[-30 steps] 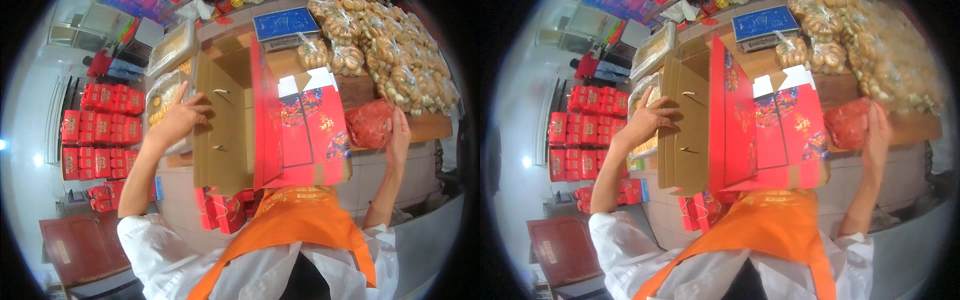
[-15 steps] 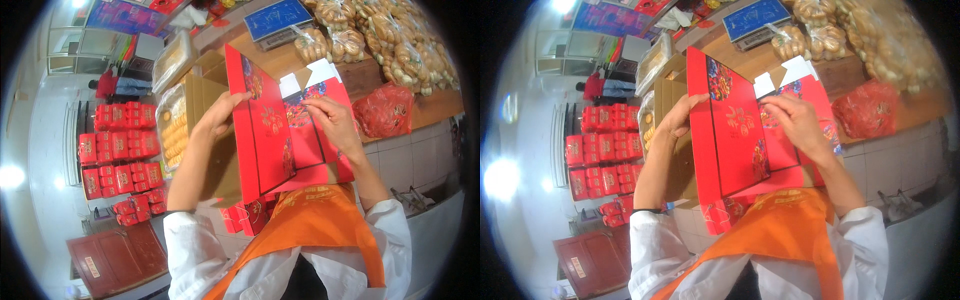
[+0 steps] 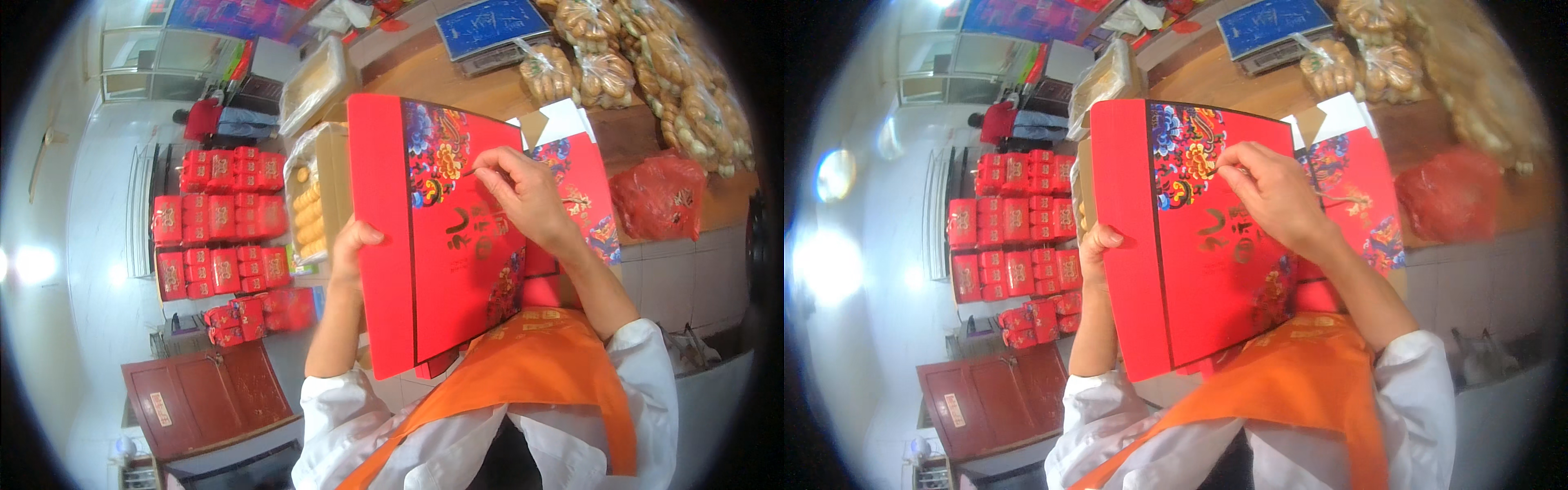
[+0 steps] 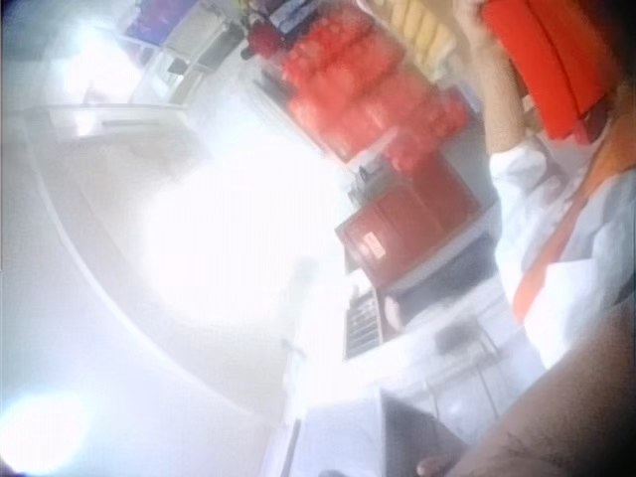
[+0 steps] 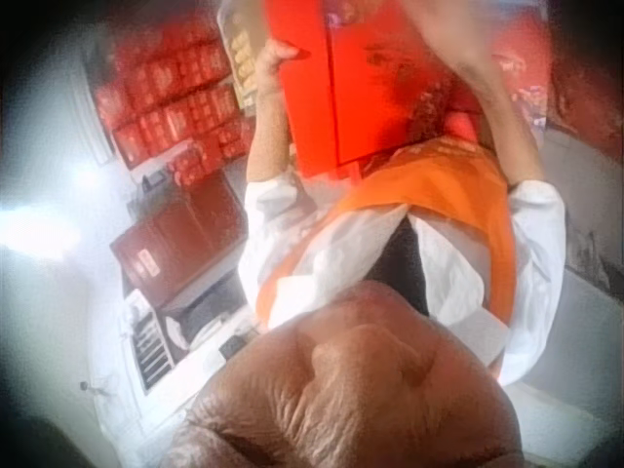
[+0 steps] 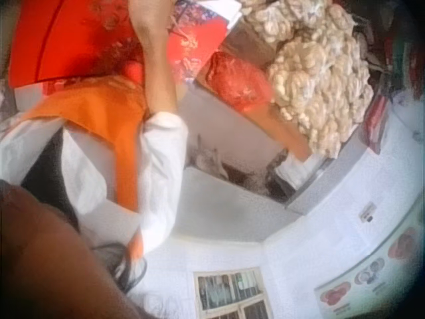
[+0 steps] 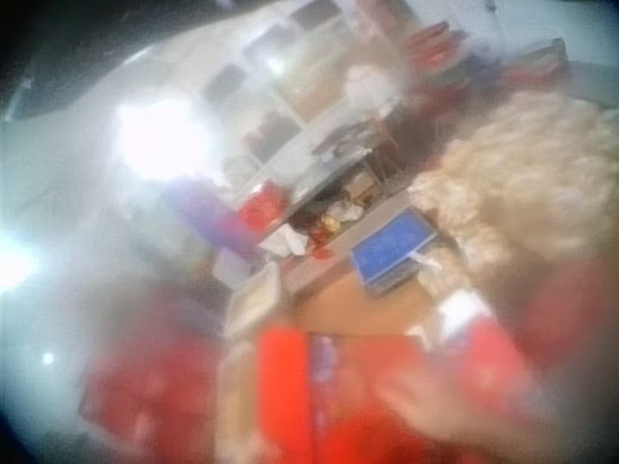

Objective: The person repeatedly places individually wrapped pastries into red gift boxes, closes the boxes, and ties them with a decorative string. The person works at a counter with stacks of red boxes and trays of pastries visible.

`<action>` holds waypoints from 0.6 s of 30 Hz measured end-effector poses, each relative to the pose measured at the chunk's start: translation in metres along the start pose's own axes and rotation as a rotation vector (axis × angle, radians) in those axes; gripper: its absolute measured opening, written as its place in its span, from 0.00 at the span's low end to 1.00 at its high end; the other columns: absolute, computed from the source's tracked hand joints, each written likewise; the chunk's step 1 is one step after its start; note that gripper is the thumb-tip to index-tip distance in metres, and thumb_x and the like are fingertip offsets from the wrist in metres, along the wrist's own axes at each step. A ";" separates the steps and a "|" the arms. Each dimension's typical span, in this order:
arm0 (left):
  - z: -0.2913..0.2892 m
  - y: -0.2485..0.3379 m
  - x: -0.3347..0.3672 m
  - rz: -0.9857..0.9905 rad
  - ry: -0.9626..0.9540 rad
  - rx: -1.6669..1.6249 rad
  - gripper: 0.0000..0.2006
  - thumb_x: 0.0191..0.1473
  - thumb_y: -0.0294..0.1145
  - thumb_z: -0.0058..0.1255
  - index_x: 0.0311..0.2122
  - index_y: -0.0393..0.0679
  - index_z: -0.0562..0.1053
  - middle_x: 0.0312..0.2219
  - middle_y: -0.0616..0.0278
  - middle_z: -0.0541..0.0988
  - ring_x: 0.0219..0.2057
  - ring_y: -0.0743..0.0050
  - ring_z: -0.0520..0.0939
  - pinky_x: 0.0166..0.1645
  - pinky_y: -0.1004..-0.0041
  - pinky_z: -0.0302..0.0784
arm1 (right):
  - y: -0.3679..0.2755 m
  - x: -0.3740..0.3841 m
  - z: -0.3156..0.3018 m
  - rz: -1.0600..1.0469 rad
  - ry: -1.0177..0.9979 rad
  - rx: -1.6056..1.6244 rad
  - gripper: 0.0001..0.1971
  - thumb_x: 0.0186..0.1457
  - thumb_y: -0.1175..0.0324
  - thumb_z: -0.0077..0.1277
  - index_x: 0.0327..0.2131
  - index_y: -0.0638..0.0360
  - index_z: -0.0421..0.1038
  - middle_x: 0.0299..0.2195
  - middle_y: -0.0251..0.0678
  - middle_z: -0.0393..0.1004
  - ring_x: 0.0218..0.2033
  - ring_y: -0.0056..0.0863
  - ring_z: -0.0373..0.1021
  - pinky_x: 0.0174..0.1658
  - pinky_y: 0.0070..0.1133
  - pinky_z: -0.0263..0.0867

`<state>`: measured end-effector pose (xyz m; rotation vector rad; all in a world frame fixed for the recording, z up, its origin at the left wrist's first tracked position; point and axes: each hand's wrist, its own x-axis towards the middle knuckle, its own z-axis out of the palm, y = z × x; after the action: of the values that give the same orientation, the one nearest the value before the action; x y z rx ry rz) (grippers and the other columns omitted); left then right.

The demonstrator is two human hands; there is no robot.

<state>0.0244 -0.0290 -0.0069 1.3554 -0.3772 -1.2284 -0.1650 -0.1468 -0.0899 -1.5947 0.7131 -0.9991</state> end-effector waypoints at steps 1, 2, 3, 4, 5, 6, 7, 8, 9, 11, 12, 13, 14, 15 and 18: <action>0.001 -0.001 -0.002 0.020 0.000 -0.004 0.28 0.31 0.27 0.43 0.46 0.38 0.65 0.35 0.58 0.73 0.35 0.66 0.74 0.41 0.71 0.70 | -0.002 0.001 0.005 -0.026 0.008 -0.004 0.05 0.53 0.73 0.47 0.34 0.62 0.68 0.27 0.34 0.71 0.27 0.19 0.68 0.29 0.17 0.63; 0.000 -0.001 -0.003 0.039 0.000 -0.008 0.28 0.30 0.27 0.43 0.46 0.38 0.65 0.35 0.58 0.73 0.35 0.66 0.74 0.42 0.71 0.70 | -0.005 0.004 0.012 -0.048 0.010 0.003 0.05 0.53 0.73 0.47 0.33 0.62 0.68 0.27 0.35 0.71 0.26 0.20 0.68 0.29 0.17 0.63; -0.005 0.000 -0.004 0.046 -0.018 -0.006 0.29 0.30 0.28 0.43 0.46 0.38 0.65 0.35 0.58 0.73 0.35 0.66 0.74 0.42 0.71 0.70 | -0.010 0.007 0.018 -0.069 0.013 0.010 0.04 0.52 0.73 0.47 0.33 0.62 0.68 0.27 0.35 0.70 0.26 0.21 0.68 0.29 0.18 0.63; -0.011 -0.002 -0.004 0.050 -0.034 -0.004 0.29 0.30 0.28 0.43 0.46 0.38 0.65 0.35 0.58 0.73 0.35 0.66 0.74 0.42 0.71 0.70 | -0.013 0.008 0.022 -0.088 0.016 0.016 0.04 0.52 0.73 0.48 0.32 0.62 0.68 0.27 0.35 0.70 0.26 0.22 0.68 0.29 0.18 0.63; -0.015 -0.002 -0.005 0.054 -0.052 -0.002 0.29 0.30 0.28 0.43 0.46 0.38 0.65 0.35 0.58 0.73 0.35 0.66 0.74 0.42 0.71 0.70 | -0.014 0.009 0.027 -0.105 0.021 0.037 0.04 0.52 0.73 0.48 0.32 0.62 0.67 0.26 0.36 0.70 0.26 0.23 0.68 0.29 0.18 0.63; -0.015 -0.002 -0.007 0.050 -0.049 -0.004 0.29 0.30 0.28 0.43 0.46 0.38 0.65 0.35 0.58 0.73 0.35 0.66 0.74 0.42 0.71 0.70 | -0.012 0.011 0.032 -0.121 0.028 0.058 0.04 0.52 0.73 0.48 0.31 0.62 0.67 0.26 0.36 0.70 0.25 0.24 0.68 0.28 0.19 0.63; -0.014 -0.002 -0.007 0.045 -0.051 -0.010 0.29 0.30 0.29 0.43 0.46 0.38 0.65 0.35 0.58 0.73 0.35 0.66 0.74 0.42 0.71 0.70 | -0.010 0.013 0.035 -0.137 0.036 0.073 0.04 0.52 0.73 0.49 0.31 0.62 0.67 0.26 0.36 0.70 0.25 0.25 0.68 0.28 0.19 0.63; -0.013 -0.002 -0.008 0.040 -0.054 -0.015 0.29 0.30 0.29 0.43 0.46 0.38 0.65 0.35 0.58 0.73 0.35 0.66 0.74 0.42 0.71 0.70 | -0.010 0.013 0.038 -0.149 0.035 0.041 0.04 0.51 0.73 0.49 0.31 0.62 0.67 0.25 0.36 0.69 0.24 0.26 0.68 0.28 0.20 0.63; -0.012 -0.003 -0.008 0.038 -0.045 -0.014 0.29 0.30 0.29 0.43 0.46 0.38 0.65 0.35 0.58 0.73 0.35 0.67 0.74 0.42 0.71 0.70 | -0.010 0.013 0.039 -0.161 0.035 0.010 0.04 0.51 0.73 0.49 0.30 0.62 0.67 0.25 0.37 0.69 0.24 0.27 0.68 0.27 0.20 0.63; -0.010 -0.002 -0.012 0.038 -0.020 -0.013 0.29 0.30 0.28 0.43 0.47 0.38 0.64 0.35 0.58 0.73 0.35 0.67 0.74 0.42 0.72 0.70 | -0.009 0.011 0.043 -0.224 0.045 -0.043 0.04 0.50 0.73 0.49 0.30 0.62 0.67 0.24 0.37 0.69 0.23 0.29 0.68 0.27 0.21 0.63; -0.011 -0.003 -0.013 0.043 -0.016 -0.018 0.29 0.31 0.28 0.43 0.47 0.38 0.64 0.35 0.58 0.73 0.35 0.67 0.74 0.42 0.72 0.70 | -0.008 0.009 0.044 -0.275 0.058 -0.067 0.04 0.50 0.73 0.50 0.30 0.62 0.67 0.24 0.37 0.69 0.23 0.29 0.68 0.26 0.22 0.63; -0.014 -0.005 -0.013 0.047 -0.012 -0.026 0.29 0.31 0.28 0.43 0.47 0.38 0.64 0.35 0.59 0.73 0.35 0.68 0.74 0.42 0.72 0.70 | -0.008 0.008 0.045 -0.325 0.068 -0.093 0.04 0.50 0.74 0.50 0.30 0.62 0.67 0.24 0.37 0.69 0.23 0.30 0.68 0.26 0.22 0.63; -0.016 -0.006 -0.013 0.052 -0.008 -0.034 0.29 0.31 0.28 0.43 0.47 0.38 0.64 0.34 0.59 0.73 0.34 0.68 0.74 0.42 0.72 0.70 | -0.010 0.007 0.046 -0.322 0.066 -0.088 0.04 0.49 0.74 0.50 0.30 0.62 0.67 0.24 0.38 0.69 0.23 0.31 0.68 0.26 0.22 0.63; -0.013 -0.005 -0.015 0.047 0.008 -0.032 0.28 0.32 0.28 0.43 0.47 0.38 0.64 0.34 0.59 0.73 0.34 0.69 0.74 0.41 0.72 0.70 | -0.012 0.006 0.047 -0.319 0.064 -0.082 0.04 0.49 0.74 0.50 0.30 0.62 0.67 0.24 0.38 0.69 0.23 0.32 0.68 0.26 0.23 0.63; -0.005 -0.002 -0.018 0.032 0.024 -0.018 0.27 0.33 0.27 0.42 0.46 0.39 0.64 0.33 0.60 0.73 0.33 0.70 0.74 0.41 0.73 0.70 | -0.017 0.007 0.045 -0.378 0.079 -0.119 0.04 0.48 0.74 0.50 0.29 0.62 0.67 0.24 0.39 0.69 0.24 0.34 0.68 0.27 0.24 0.64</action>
<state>0.0205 -0.0114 -0.0028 1.3433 -0.3688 -1.1856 -0.1228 -0.1274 -0.0756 -1.8450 0.5406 -1.3188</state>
